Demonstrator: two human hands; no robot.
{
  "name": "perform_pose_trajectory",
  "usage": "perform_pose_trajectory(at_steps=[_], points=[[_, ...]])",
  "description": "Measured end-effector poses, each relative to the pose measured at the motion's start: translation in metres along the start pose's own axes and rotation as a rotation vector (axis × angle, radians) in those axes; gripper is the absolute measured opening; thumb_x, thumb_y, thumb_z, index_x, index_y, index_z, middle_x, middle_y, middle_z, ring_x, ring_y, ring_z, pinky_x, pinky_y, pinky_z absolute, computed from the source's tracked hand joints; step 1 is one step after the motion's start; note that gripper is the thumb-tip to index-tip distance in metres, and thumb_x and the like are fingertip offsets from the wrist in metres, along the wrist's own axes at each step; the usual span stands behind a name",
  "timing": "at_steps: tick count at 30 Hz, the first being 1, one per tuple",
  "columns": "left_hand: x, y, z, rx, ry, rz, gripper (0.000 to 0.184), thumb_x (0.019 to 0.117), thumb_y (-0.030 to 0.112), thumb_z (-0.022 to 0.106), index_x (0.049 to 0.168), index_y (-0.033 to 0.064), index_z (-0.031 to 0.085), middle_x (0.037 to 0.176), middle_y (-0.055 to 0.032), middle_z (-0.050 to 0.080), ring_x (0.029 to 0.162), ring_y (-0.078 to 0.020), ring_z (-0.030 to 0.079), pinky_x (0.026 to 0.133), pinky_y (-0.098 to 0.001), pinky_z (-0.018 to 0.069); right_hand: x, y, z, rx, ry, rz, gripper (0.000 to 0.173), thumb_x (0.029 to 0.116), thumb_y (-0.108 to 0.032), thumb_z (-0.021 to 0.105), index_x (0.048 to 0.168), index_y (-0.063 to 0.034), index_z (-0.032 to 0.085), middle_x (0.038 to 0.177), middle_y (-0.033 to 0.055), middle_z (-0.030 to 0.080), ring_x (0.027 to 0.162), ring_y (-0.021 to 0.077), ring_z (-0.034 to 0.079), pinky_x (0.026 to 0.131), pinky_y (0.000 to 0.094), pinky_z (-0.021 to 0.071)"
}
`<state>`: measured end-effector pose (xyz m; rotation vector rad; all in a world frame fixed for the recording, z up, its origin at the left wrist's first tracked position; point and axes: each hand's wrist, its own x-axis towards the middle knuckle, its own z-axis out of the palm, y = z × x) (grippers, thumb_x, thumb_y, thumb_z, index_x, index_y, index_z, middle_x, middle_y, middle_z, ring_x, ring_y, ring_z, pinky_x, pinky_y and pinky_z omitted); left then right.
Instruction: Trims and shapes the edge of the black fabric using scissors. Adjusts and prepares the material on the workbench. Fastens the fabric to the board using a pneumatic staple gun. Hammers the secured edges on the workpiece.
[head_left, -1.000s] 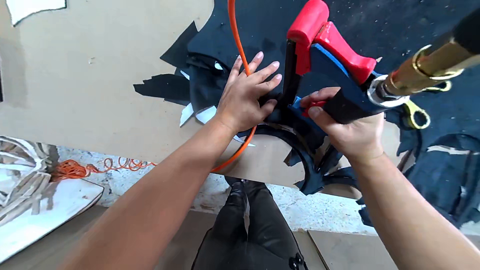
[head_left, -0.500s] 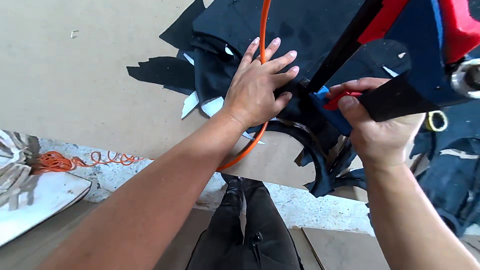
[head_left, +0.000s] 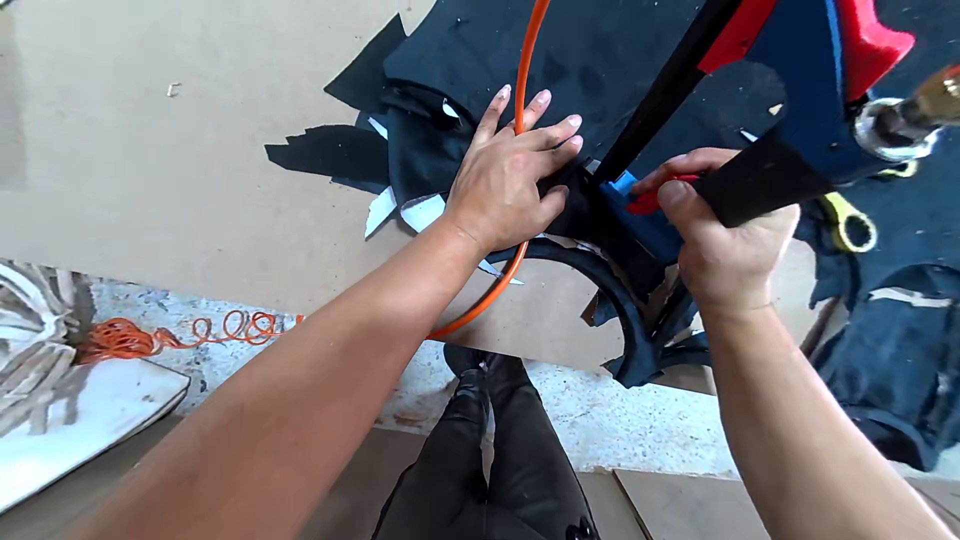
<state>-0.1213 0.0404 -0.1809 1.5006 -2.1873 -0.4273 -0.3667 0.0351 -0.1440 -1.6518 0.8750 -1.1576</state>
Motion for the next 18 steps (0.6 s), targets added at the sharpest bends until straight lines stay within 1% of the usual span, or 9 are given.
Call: perform_pose_trajectory(at_steps=[2,4,6,10,12,15,18], points=[[-0.001,-0.001,-0.001,-0.009,-0.014,0.02,0.048,0.0964,0.03,0.049,0.141,0.0232,0.066,0.155,0.0095,0.052,0.155,-0.0196,0.031,0.129,-0.0568,0.0064,-0.008,-0.003,0.004,0.034,-0.004,0.023,0.021,0.0949,-0.007,0.066,0.114,0.0012,0.066,0.103,0.0122,0.075,0.096,0.027,0.074,0.089,0.0461,0.0625],[-0.002,-0.001,-0.004,-0.02,-0.042,0.015,0.05,0.0958,0.027,0.046,0.142,0.0226,0.064,0.156,0.0099,0.052,0.155,-0.0192,0.029,0.129,-0.0564,0.0056,-0.014,-0.004,0.012,0.041,0.006,0.023,0.022,0.0937,-0.005,0.068,0.114,0.0019,0.066,0.105,0.0134,0.075,0.097,0.028,0.074,0.09,0.0463,0.0627],[-0.002,-0.001,-0.005,-0.035,-0.043,0.01,0.05,0.0954,0.024,0.046,0.141,0.0224,0.065,0.155,0.0093,0.053,0.155,-0.019,0.03,0.129,-0.0562,0.0058,-0.015,-0.005,0.016,0.021,0.023,0.01,0.022,0.0927,-0.005,0.069,0.113,0.0026,0.066,0.105,0.0138,0.075,0.098,0.028,0.074,0.089,0.0462,0.063],[-0.002,0.0,-0.005,-0.059,-0.014,0.012,0.047,0.0967,0.02,0.045,0.137,0.0225,0.069,0.152,0.0094,0.056,0.154,-0.0184,0.032,0.129,-0.0548,0.0062,-0.014,-0.007,0.02,-0.036,0.031,0.001,0.019,0.0924,-0.008,0.071,0.109,0.0008,0.067,0.1,0.0115,0.075,0.093,0.0255,0.074,0.084,0.0451,0.0637],[-0.002,-0.002,-0.006,-0.092,-0.001,0.031,0.047,0.0975,0.016,0.042,0.134,0.0209,0.071,0.15,0.0078,0.058,0.154,-0.0194,0.034,0.129,-0.0546,0.0061,-0.017,-0.01,0.02,-0.012,0.004,0.018,0.021,0.093,-0.009,0.071,0.11,0.0016,0.068,0.102,0.013,0.075,0.094,0.0269,0.074,0.086,0.0459,0.0633],[-0.003,-0.004,-0.009,-0.123,-0.019,0.051,0.049,0.0961,0.01,0.04,0.134,0.0196,0.071,0.15,0.0064,0.058,0.154,-0.0199,0.034,0.129,-0.0545,0.006,-0.024,-0.011,0.022,0.051,-0.017,0.041,0.023,0.0935,-0.008,0.07,0.114,0.0026,0.066,0.106,0.0152,0.075,0.099,0.0298,0.074,0.09,0.0477,0.0631],[-0.003,-0.006,-0.009,-0.129,-0.029,0.071,0.049,0.096,0.009,0.041,0.135,0.0191,0.07,0.15,0.0045,0.058,0.154,-0.0214,0.034,0.129,-0.0556,0.0058,-0.024,-0.011,0.025,0.046,-0.015,0.036,0.022,0.0922,-0.005,0.07,0.113,0.0023,0.066,0.106,0.015,0.075,0.099,0.0296,0.074,0.091,0.0474,0.0629]])
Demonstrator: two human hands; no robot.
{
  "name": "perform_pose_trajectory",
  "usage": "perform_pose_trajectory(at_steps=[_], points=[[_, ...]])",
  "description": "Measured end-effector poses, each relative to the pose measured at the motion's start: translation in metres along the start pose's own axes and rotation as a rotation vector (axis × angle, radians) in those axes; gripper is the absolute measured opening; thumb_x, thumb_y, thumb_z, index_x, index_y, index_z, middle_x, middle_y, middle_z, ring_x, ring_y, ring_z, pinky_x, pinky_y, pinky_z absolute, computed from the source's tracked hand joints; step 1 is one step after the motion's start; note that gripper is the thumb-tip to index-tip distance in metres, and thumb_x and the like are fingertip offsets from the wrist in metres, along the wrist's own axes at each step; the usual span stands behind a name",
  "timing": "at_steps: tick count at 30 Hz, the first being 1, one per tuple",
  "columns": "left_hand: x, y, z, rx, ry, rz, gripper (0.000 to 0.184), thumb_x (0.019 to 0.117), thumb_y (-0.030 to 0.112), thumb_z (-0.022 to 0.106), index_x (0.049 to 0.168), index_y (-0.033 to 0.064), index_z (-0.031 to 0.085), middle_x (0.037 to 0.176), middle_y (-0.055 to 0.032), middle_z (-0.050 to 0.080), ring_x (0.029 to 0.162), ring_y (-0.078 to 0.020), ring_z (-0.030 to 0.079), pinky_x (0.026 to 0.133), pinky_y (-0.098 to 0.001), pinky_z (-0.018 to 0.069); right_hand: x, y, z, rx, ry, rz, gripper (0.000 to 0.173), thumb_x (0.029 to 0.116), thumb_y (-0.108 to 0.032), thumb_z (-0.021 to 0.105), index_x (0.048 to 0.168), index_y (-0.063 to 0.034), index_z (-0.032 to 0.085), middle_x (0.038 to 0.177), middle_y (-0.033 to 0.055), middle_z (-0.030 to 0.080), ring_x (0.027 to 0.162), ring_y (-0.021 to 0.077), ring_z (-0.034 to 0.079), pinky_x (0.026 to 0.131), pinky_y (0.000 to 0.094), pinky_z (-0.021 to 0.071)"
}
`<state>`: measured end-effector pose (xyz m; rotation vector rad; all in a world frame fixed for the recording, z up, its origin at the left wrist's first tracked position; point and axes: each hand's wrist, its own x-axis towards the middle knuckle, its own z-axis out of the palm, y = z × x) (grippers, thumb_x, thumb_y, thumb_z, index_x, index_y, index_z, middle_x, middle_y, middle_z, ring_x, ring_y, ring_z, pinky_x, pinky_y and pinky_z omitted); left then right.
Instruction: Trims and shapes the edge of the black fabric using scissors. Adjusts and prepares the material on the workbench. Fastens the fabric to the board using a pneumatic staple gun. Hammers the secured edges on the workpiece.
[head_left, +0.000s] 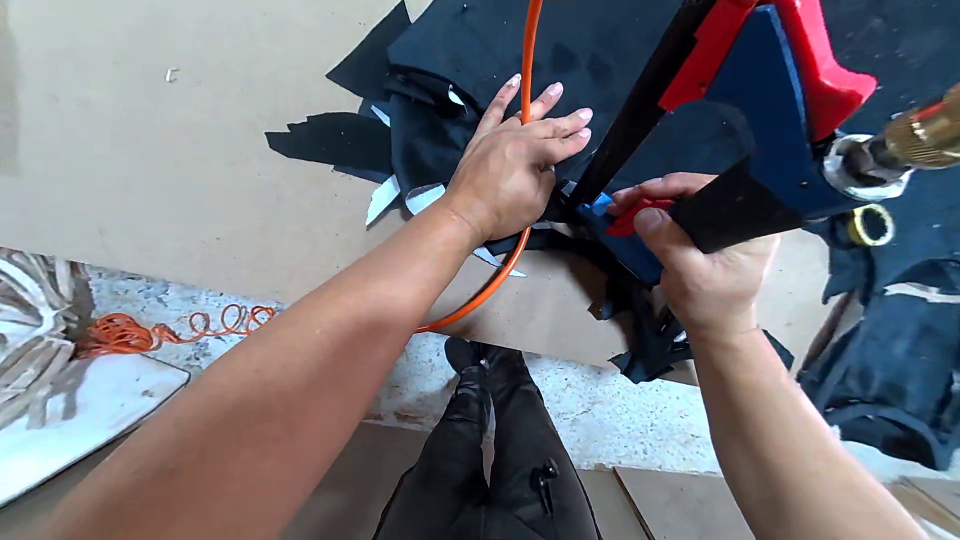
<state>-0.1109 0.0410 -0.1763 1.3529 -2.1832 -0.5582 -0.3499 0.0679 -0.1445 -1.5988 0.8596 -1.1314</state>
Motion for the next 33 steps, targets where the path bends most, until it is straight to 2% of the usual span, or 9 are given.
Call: perform_pose_trajectory(at_steps=[5,9,12,17,22,24,28,31,33], points=[[0.0,-0.002,0.0,0.005,0.026,0.004,0.048,0.0965,0.009,0.041,0.133,0.0188,0.071,0.148,0.0028,0.06,0.152,-0.0215,0.038,0.129,-0.0561,0.0079,0.001,0.002,0.003,-0.04,-0.003,-0.022,0.021,0.092,-0.006,0.071,0.11,0.002,0.067,0.101,0.0129,0.075,0.093,0.027,0.074,0.085,0.0459,0.0636],[-0.003,-0.007,-0.013,0.01,-0.08,0.062,0.045,0.1021,0.011,0.041,0.139,0.0162,0.066,0.153,-0.0009,0.055,0.153,-0.0228,0.034,0.129,-0.0544,0.0093,0.001,-0.002,-0.002,0.043,-0.072,0.003,0.024,0.0918,-0.005,0.07,0.114,0.0019,0.065,0.107,0.0146,0.075,0.099,0.0294,0.074,0.09,0.0469,0.0631],[-0.011,-0.017,-0.01,0.067,0.018,0.112,0.046,0.1007,0.013,0.04,0.138,0.0154,0.066,0.153,-0.0037,0.055,0.152,-0.0248,0.037,0.129,-0.0535,0.0166,0.003,0.0,-0.002,0.075,-0.092,0.004,0.023,0.092,-0.005,0.07,0.113,0.001,0.066,0.107,0.0142,0.075,0.099,0.0292,0.074,0.091,0.0465,0.0627],[-0.01,-0.015,-0.007,0.083,0.051,0.097,0.045,0.0996,0.009,0.041,0.134,0.0153,0.069,0.15,-0.0039,0.058,0.15,-0.0258,0.041,0.128,-0.0565,0.0173,0.008,0.003,-0.008,0.074,-0.163,-0.009,0.024,0.0928,-0.009,0.07,0.114,0.0006,0.066,0.106,0.0142,0.075,0.097,0.0299,0.074,0.089,0.0483,0.0633],[-0.009,-0.009,-0.007,0.105,0.087,0.108,0.042,0.0983,0.007,0.044,0.13,0.013,0.071,0.145,-0.006,0.062,0.145,-0.0291,0.047,0.125,-0.0558,0.0255,0.012,0.0,-0.007,0.051,-0.178,0.001,0.024,0.0915,-0.009,0.071,0.113,0.0003,0.066,0.105,0.0137,0.075,0.096,0.0296,0.075,0.088,0.0478,0.0637],[-0.009,-0.008,-0.009,0.113,0.101,0.105,0.041,0.0978,0.006,0.046,0.129,0.0124,0.071,0.143,-0.0069,0.064,0.143,-0.0293,0.05,0.124,-0.0546,0.0279,0.012,0.002,-0.003,0.039,-0.16,-0.021,0.022,0.0912,-0.009,0.071,0.111,-0.0004,0.066,0.102,0.0121,0.075,0.094,0.0276,0.075,0.086,0.0461,0.0637],[-0.008,-0.01,-0.008,0.096,0.075,0.112,0.043,0.0987,0.007,0.042,0.131,0.0127,0.07,0.146,-0.0058,0.061,0.147,-0.0278,0.045,0.127,-0.0526,0.0233,0.007,-0.004,-0.008,0.008,-0.11,-0.016,0.024,0.0914,-0.01,0.072,0.112,-0.001,0.065,0.103,0.0116,0.075,0.095,0.0279,0.074,0.086,0.0471,0.0635],[-0.007,-0.015,-0.004,0.077,0.08,0.101,0.047,0.1013,0.009,0.038,0.137,0.0152,0.068,0.152,-0.0028,0.057,0.15,-0.0242,0.04,0.128,-0.0501,0.0208,-0.017,-0.024,-0.023,-0.048,0.055,0.064,0.03,0.0922,-0.007,0.071,0.12,0.001,0.062,0.114,0.0161,0.072,0.106,0.0352,0.072,0.096,0.0538,0.0602],[-0.005,-0.017,-0.002,0.079,0.098,0.107,0.045,0.1021,0.013,0.039,0.136,0.0146,0.069,0.151,-0.0039,0.057,0.15,-0.0254,0.041,0.128,-0.0506,0.0217,-0.04,-0.044,-0.039,-0.211,0.166,0.148,0.034,0.0936,-0.011,0.072,0.125,-0.0005,0.063,0.12,0.0134,0.072,0.11,0.0312,0.071,0.099,0.0502,0.0597]])
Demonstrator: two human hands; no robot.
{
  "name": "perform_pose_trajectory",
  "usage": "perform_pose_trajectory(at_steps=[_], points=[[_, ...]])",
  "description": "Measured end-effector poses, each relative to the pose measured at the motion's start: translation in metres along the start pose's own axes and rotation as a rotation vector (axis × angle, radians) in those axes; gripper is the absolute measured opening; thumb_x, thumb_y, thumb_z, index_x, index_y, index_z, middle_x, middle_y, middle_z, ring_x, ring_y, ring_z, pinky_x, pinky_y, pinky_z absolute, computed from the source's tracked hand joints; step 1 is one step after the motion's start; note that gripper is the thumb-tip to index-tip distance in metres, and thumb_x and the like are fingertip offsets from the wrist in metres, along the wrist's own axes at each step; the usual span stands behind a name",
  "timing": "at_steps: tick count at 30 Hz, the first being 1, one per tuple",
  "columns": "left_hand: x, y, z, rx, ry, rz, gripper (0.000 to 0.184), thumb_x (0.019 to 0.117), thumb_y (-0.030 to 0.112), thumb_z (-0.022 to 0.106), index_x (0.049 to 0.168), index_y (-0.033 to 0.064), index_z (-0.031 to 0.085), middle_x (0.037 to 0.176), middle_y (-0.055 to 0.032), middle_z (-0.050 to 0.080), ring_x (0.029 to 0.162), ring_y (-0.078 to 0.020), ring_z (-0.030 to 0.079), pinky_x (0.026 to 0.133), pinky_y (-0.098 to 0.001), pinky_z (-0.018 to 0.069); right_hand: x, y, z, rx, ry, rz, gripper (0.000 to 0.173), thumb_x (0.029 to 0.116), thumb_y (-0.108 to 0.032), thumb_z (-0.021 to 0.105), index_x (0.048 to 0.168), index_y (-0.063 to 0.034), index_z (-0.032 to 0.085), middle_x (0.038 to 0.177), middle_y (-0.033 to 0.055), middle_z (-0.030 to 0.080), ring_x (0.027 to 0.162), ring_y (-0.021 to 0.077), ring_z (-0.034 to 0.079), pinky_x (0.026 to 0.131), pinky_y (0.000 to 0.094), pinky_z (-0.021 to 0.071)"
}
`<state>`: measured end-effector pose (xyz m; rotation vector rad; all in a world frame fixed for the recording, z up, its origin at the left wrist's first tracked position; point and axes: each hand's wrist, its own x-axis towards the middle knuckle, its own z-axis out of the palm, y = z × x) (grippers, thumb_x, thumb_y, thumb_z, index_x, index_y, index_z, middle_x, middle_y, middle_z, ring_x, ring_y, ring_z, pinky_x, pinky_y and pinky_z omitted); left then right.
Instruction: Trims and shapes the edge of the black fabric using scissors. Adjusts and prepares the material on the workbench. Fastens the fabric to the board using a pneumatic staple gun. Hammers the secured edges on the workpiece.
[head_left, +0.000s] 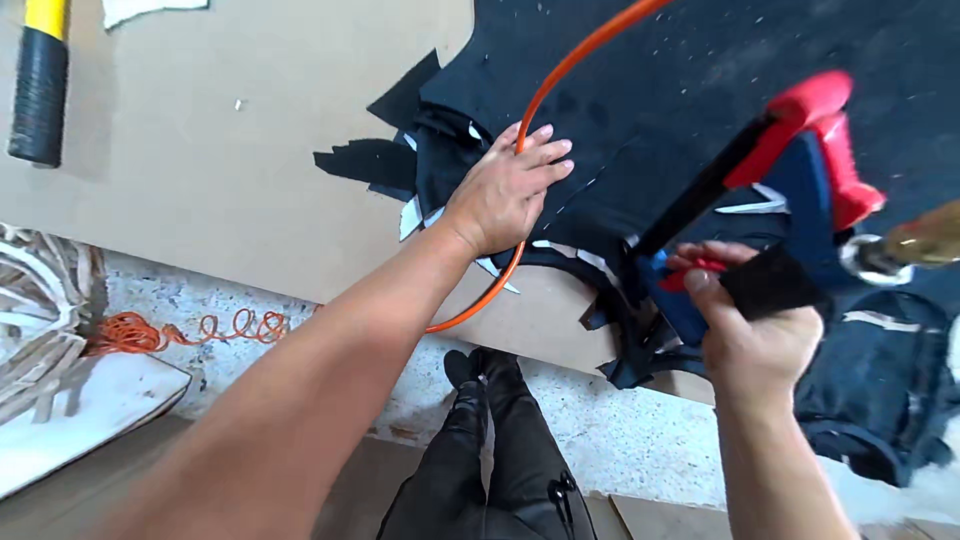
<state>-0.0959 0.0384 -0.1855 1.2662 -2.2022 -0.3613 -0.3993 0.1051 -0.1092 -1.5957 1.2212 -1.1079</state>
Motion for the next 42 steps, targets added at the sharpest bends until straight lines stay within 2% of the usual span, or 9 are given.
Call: perform_pose_trajectory(at_steps=[3,6,9,14,19,24,29,35,42], points=[[0.001,0.009,-0.004,0.022,-0.061,-0.06,0.042,0.1038,0.036,0.051,0.138,0.0161,0.067,0.154,-0.0028,0.054,0.152,-0.0253,0.037,0.129,-0.0528,0.0181,-0.039,-0.029,-0.038,-0.492,0.094,0.158,0.038,0.0904,-0.036,0.075,0.118,-0.0112,0.069,0.109,0.0022,0.077,0.099,0.0154,0.075,0.086,0.043,0.0633],[0.0,0.037,-0.02,0.091,-0.211,-0.268,0.062,0.0945,0.049,0.067,0.148,0.0199,0.058,0.163,0.0032,0.043,0.157,-0.0233,0.024,0.129,-0.0549,0.0129,-0.065,-0.049,-0.059,-0.783,0.086,0.085,0.036,0.0867,-0.041,0.071,0.108,-0.0124,0.076,0.087,0.0058,0.075,0.075,0.0181,0.072,0.064,0.0476,0.0591],[-0.004,0.073,-0.024,0.197,-0.323,-0.49,0.056,0.099,0.036,0.062,0.152,0.0183,0.053,0.167,-0.0008,0.036,0.158,-0.0285,0.02,0.127,-0.0567,0.0173,-0.076,-0.05,-0.084,-0.898,-0.001,0.03,0.036,0.0856,-0.027,0.068,0.119,-0.0158,0.075,0.103,0.0099,0.076,0.089,0.0311,0.074,0.072,0.0584,0.0586],[-0.019,0.145,-0.053,0.276,-0.399,-0.644,0.04,0.1005,0.021,0.056,0.138,0.0143,0.065,0.145,-0.0132,0.058,0.128,-0.0347,0.059,0.102,-0.0544,0.0497,-0.054,-0.008,-0.131,-1.091,-0.089,-0.054,0.039,0.0847,-0.016,0.076,0.123,-0.0114,0.072,0.122,0.0122,0.073,0.113,0.0358,0.069,0.098,0.0597,0.0535],[-0.02,0.178,-0.067,0.08,-0.691,-0.88,0.043,0.105,0.028,0.046,0.145,0.0188,0.06,0.126,-0.0123,0.071,0.114,-0.0327,0.069,0.095,-0.0573,0.0548,-0.008,0.018,-0.168,-1.028,-0.623,0.016,0.072,0.0757,-0.03,0.091,0.142,-0.0214,0.063,0.142,0.0092,0.063,0.138,0.0366,0.051,0.116,0.0646,0.0357],[0.013,0.159,-0.029,0.118,-0.649,-0.967,0.056,0.1041,0.023,0.046,0.159,0.0173,0.04,0.114,-0.0187,0.073,0.104,-0.0377,0.072,0.088,-0.0597,0.0564,0.068,-0.036,-0.094,-0.792,-0.716,-0.049,0.04,0.097,-0.029,0.067,0.136,-0.0221,0.067,0.128,0.005,0.07,0.118,0.0238,0.067,0.101,0.0508,0.0551],[0.005,0.163,-0.002,0.251,-0.463,-0.961,0.061,0.1033,0.027,0.047,0.16,0.0091,0.036,0.106,-0.0158,0.075,0.089,-0.0335,0.074,0.08,-0.0535,0.0591,0.115,0.032,0.023,-0.771,-0.7,-0.382,0.036,0.0995,-0.023,0.06,0.134,-0.0153,0.066,0.137,0.0085,0.064,0.13,0.0291,0.059,0.106,0.05,0.0502],[-0.02,0.162,0.015,0.33,-0.231,-0.822,0.056,0.093,0.019,0.061,0.146,0.0034,0.057,0.088,-0.0126,0.075,0.079,-0.0278,0.075,0.072,-0.0477,0.0614,0.118,0.062,0.026,-0.749,-0.716,-0.546,0.04,0.1039,-0.022,0.051,0.14,-0.0091,0.062,0.141,0.0106,0.062,0.134,0.0276,0.057,0.114,0.0422,0.0451],[-0.018,0.161,0.01,0.259,-0.302,-0.847,0.059,0.0956,0.02,0.057,0.152,0.0026,0.049,0.089,-0.0122,0.075,0.083,-0.0277,0.074,0.078,-0.0462,0.0604,0.132,0.057,0.025,-0.724,-0.74,-0.6,0.033,0.1037,-0.02,0.051,0.13,-0.0081,0.068,0.132,0.012,0.066,0.127,0.0284,0.061,0.109,0.0408,0.0499]])
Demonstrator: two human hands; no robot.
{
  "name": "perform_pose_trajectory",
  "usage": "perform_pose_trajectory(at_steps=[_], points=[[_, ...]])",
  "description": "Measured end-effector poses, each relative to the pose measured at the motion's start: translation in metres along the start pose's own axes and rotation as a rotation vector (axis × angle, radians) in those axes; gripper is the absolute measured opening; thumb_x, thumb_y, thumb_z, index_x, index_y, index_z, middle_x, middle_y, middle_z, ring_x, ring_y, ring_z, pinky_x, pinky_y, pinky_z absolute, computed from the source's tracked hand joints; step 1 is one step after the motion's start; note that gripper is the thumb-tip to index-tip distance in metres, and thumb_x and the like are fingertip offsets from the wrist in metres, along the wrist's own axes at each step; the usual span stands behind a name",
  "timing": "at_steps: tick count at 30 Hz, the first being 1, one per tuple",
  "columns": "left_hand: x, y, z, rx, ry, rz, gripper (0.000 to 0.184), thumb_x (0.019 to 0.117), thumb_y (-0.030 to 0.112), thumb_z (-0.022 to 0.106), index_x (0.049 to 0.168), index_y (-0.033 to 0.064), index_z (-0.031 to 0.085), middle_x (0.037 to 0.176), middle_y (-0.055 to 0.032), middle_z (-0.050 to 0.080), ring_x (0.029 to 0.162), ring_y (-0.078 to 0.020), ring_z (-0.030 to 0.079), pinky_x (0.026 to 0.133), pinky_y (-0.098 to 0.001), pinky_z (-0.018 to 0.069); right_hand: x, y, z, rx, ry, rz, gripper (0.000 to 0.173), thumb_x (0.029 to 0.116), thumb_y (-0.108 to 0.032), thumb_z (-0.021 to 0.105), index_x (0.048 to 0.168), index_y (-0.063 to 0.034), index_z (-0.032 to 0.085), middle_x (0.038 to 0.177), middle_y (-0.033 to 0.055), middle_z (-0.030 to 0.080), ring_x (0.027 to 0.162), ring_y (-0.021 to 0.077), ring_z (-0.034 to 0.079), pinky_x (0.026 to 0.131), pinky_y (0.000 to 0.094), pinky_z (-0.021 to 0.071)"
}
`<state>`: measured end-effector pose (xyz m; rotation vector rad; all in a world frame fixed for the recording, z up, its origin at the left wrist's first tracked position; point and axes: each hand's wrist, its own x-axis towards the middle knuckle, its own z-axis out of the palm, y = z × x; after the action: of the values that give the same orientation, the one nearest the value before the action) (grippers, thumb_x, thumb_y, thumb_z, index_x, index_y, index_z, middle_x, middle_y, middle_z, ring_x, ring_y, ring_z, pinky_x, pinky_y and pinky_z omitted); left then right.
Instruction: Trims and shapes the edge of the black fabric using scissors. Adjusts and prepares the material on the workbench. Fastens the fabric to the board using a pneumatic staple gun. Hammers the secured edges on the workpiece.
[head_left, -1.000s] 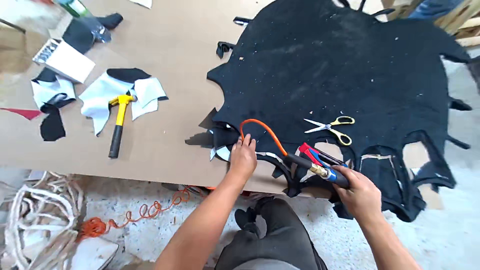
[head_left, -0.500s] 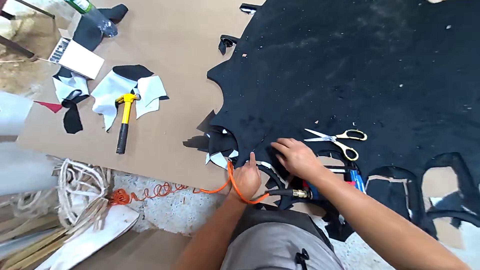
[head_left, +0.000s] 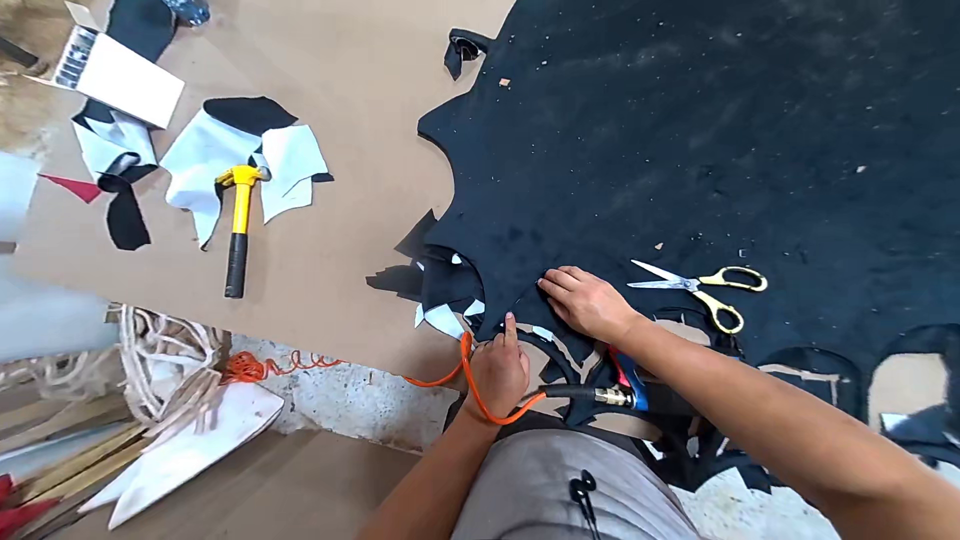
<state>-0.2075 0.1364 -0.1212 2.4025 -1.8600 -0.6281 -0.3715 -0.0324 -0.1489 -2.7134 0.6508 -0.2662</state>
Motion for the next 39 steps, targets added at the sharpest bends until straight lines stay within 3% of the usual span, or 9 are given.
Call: perform_pose_trajectory(at_steps=[5,8,11,14,16,20,26,31,39], points=[[0.009,0.006,-0.018,-0.182,-0.139,-0.13,0.056,0.0964,0.023,0.059,0.149,0.0054,0.051,0.08,-0.0117,0.074,0.077,-0.0299,0.074,0.073,-0.0516,0.0603,0.019,-0.006,-0.008,-0.052,-0.109,0.032,0.023,0.1024,-0.021,0.051,0.112,-0.0126,0.071,0.124,0.0104,0.066,0.12,0.0309,0.062,0.091,0.0466,0.0554],[0.021,0.003,-0.033,-0.524,-0.358,-0.262,0.036,0.1008,0.03,0.063,0.129,0.0078,0.064,0.079,-0.0073,0.067,0.073,-0.0233,0.066,0.074,-0.0464,0.0573,0.024,-0.002,-0.016,0.045,-0.23,0.072,0.04,0.1013,-0.045,0.052,0.087,-0.0125,0.071,0.116,0.0082,0.066,0.12,0.0296,0.059,0.094,0.0493,0.0513],[0.023,-0.006,-0.031,-0.561,-0.178,-0.176,0.025,0.1008,0.028,0.063,0.118,0.0113,0.071,0.067,-0.0032,0.064,0.059,-0.0182,0.061,0.062,-0.0424,0.055,0.008,0.009,-0.033,0.217,-0.102,0.186,0.05,0.0957,-0.058,0.062,0.073,-0.014,0.065,0.101,0.0041,0.068,0.108,0.0246,0.062,0.091,0.0455,0.0524],[0.025,0.0,-0.029,-0.302,-0.041,-0.069,0.05,0.101,0.022,0.057,0.149,0.0089,0.055,0.078,-0.0115,0.073,0.067,-0.0268,0.07,0.067,-0.0507,0.0601,-0.036,0.007,-0.06,0.247,0.01,0.423,0.016,0.0956,-0.027,0.071,0.093,-0.0109,0.07,0.103,0.0057,0.071,0.103,0.0234,0.068,0.091,0.0468,0.0566],[0.028,0.008,-0.032,-0.172,-0.071,-0.048,0.054,0.1017,0.023,0.053,0.154,0.0096,0.048,0.089,-0.0139,0.076,0.077,-0.0309,0.074,0.072,-0.0528,0.0601,-0.069,0.0,-0.077,0.188,0.074,0.6,0.011,0.0949,-0.022,0.073,0.097,-0.0111,0.073,0.097,0.006,0.073,0.091,0.0235,0.072,0.081,0.0507,0.0603],[0.025,0.012,-0.022,-0.055,-0.005,0.068,0.051,0.1018,0.025,0.053,0.15,0.0104,0.054,0.094,-0.0112,0.077,0.083,-0.0273,0.075,0.074,-0.0483,0.061,-0.141,-0.014,-0.092,0.115,0.141,0.79,0.016,0.0993,-0.021,0.067,0.107,-0.011,0.076,0.105,0.0085,0.075,0.097,0.0265,0.074,0.085,0.0552,0.0601],[0.032,0.022,-0.036,-0.015,-0.192,-0.071,0.058,0.1063,0.032,0.047,0.159,0.0103,0.038,0.113,-0.0139,0.075,0.097,-0.0307,0.074,0.084,-0.0511,0.0592,-0.232,-0.059,-0.06,0.026,0.024,0.665,0.032,0.0934,-0.022,0.058,0.12,-0.012,0.073,0.128,0.0096,0.069,0.121,0.0311,0.065,0.101,0.0534,0.0536],[0.034,0.016,-0.032,0.061,-0.204,-0.031,0.053,0.1061,0.032,0.045,0.156,0.0159,0.046,0.12,-0.0118,0.073,0.104,-0.0293,0.072,0.089,-0.0508,0.0585,-0.251,-0.073,-0.055,-0.059,-0.007,0.695,0.051,0.0841,-0.019,0.062,0.134,-0.0142,0.067,0.14,0.0121,0.062,0.133,0.0338,0.057,0.11,0.0544,0.0466],[0.045,0.047,-0.045,-0.184,-0.208,-0.358,0.046,0.1054,0.037,0.051,0.143,0.0118,0.061,0.116,-0.0164,0.074,0.112,-0.0348,0.069,0.098,-0.0585,0.053,-0.255,-0.073,-0.041,-0.196,-0.031,0.717,0.065,0.0829,-0.005,0.066,0.144,-0.0255,0.06,0.15,0.0147,0.054,0.144,0.0346,0.046,0.118,0.0605,0.0347]])
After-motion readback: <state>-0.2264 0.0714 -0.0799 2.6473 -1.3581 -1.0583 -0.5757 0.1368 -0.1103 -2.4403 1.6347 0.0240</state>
